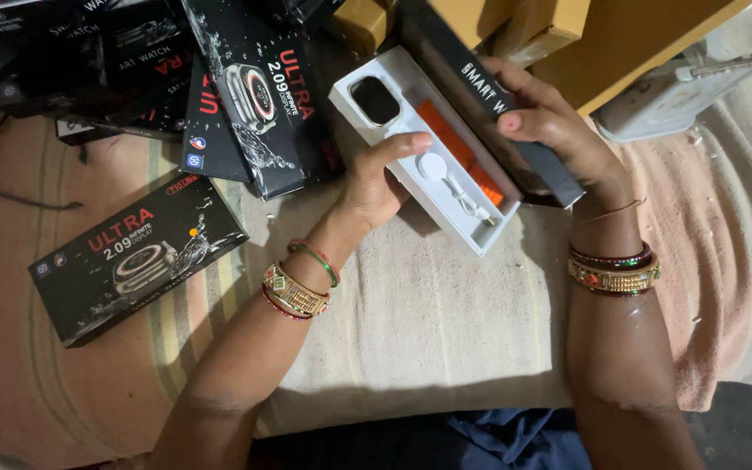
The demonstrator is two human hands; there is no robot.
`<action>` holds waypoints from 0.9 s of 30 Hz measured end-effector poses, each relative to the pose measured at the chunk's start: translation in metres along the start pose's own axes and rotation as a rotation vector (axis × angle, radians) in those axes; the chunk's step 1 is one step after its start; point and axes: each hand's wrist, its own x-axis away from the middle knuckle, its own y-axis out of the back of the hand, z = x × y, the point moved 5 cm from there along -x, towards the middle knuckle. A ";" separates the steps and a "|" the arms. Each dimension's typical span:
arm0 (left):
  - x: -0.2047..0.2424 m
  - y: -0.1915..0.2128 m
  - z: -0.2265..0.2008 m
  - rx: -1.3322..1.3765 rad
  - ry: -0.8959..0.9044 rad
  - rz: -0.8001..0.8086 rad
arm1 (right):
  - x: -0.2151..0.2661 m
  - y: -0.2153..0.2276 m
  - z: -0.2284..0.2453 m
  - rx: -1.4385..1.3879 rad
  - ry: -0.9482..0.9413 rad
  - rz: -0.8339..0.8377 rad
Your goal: The person unpacks smartwatch boxes, removes the watch, strap, and charger, then places them into a brown shipping box and seals it with tape. This process is repeated for multiple units.
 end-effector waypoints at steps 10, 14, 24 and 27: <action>0.004 -0.008 -0.034 0.173 -0.180 -0.053 | 0.007 0.007 0.010 -0.124 0.037 -0.079; 0.002 -0.012 -0.057 0.082 -0.156 -0.108 | 0.012 0.006 0.039 -0.332 0.115 0.051; 0.000 -0.066 -0.078 -1.269 -0.746 -0.239 | 0.010 0.019 0.031 -0.039 0.155 -0.053; 0.013 -0.073 -0.083 -1.402 -0.823 -0.292 | 0.008 0.025 0.028 0.161 0.066 -0.100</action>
